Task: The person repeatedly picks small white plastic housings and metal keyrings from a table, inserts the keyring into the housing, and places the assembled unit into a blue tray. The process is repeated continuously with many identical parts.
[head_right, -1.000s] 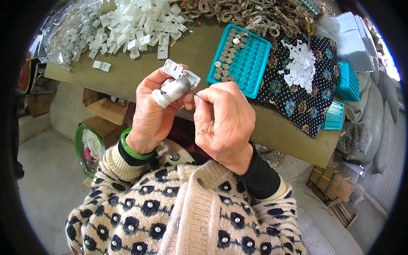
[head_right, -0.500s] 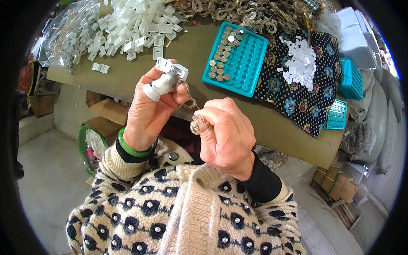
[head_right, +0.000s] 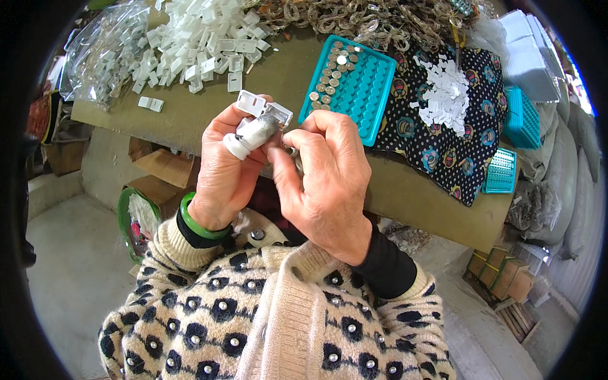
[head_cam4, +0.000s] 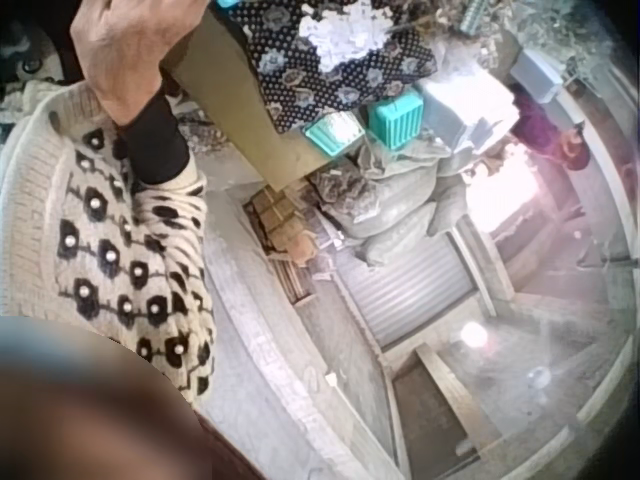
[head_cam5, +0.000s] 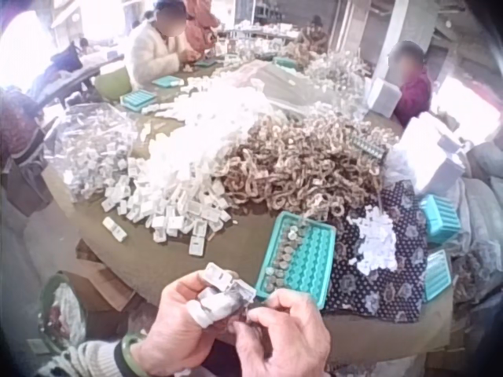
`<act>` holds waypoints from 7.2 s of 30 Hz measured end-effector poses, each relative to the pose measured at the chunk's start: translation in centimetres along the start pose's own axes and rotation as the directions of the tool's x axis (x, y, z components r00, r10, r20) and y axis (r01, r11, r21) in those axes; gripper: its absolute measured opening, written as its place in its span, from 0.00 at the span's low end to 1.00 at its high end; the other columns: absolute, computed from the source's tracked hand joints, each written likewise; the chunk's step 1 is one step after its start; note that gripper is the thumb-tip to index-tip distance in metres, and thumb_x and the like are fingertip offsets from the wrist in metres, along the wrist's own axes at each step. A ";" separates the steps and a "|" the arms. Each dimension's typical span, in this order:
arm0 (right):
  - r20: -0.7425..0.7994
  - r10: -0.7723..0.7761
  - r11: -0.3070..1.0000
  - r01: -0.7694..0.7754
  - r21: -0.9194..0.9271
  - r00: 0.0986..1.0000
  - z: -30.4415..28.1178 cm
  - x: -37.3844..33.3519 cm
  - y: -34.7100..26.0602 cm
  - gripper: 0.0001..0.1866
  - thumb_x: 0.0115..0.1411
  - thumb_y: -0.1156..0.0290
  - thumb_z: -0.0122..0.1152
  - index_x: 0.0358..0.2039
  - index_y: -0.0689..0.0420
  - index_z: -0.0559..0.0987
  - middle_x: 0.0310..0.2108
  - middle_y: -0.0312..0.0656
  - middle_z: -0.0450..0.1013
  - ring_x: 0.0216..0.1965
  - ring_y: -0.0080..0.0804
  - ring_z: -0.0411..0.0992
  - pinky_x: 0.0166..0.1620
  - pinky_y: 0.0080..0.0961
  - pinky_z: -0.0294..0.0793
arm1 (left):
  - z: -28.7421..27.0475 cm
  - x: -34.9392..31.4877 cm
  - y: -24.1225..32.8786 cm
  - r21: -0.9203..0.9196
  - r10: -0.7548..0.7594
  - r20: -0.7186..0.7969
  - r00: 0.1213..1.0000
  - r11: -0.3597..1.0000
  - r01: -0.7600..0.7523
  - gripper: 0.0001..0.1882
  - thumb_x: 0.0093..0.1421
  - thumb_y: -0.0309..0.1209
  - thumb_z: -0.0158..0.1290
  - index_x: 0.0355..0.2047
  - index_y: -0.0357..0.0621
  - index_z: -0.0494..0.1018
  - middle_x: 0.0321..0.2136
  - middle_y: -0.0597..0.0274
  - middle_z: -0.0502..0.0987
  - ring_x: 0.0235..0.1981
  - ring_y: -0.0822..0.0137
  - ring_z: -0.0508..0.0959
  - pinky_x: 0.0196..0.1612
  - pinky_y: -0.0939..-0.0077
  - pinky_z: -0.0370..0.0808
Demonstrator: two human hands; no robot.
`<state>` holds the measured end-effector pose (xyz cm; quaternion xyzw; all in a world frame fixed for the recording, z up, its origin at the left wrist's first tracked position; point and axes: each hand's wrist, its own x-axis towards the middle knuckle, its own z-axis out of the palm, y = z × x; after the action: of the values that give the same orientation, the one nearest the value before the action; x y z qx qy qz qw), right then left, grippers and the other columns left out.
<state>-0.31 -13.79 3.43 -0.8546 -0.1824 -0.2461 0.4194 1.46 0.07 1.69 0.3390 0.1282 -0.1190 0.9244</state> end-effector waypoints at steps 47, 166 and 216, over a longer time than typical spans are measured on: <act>0.211 -0.034 0.899 0.122 -0.420 0.977 -2.2 1.0 5.2 0.10 0.50 0.79 0.66 0.32 0.59 0.74 0.30 0.41 0.68 0.32 0.41 0.70 0.33 0.35 0.70 | -1.8 -0.7 1.9 0.088 -0.233 0.190 0.954 0.972 0.219 0.16 0.61 0.27 0.57 0.48 0.36 0.73 0.37 0.55 0.79 0.32 0.66 0.80 0.36 0.69 0.82; 0.240 -0.145 0.927 0.217 -0.306 0.960 -1.9 2.1 6.3 0.11 0.48 0.80 0.67 0.34 0.60 0.77 0.29 0.40 0.68 0.30 0.37 0.69 0.32 0.31 0.71 | -1.1 0.8 1.3 0.150 -0.184 0.078 0.980 0.974 0.171 0.11 0.60 0.30 0.58 0.41 0.40 0.73 0.36 0.55 0.80 0.23 0.74 0.76 0.19 0.83 0.68; 0.113 -0.233 0.971 0.238 -0.037 0.966 -1.9 2.5 2.4 0.10 0.54 0.86 0.63 0.37 0.65 0.76 0.32 0.48 0.74 0.32 0.39 0.75 0.36 0.28 0.76 | -0.8 0.5 -0.2 -0.076 -0.144 0.263 0.954 0.983 0.169 0.13 0.62 0.23 0.55 0.47 0.36 0.74 0.39 0.53 0.79 0.34 0.63 0.83 0.21 0.81 0.74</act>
<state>2.42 -16.48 4.37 -0.8491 -0.2987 -0.2523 0.3553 1.69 0.34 0.82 0.2639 0.0400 -0.2282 0.9363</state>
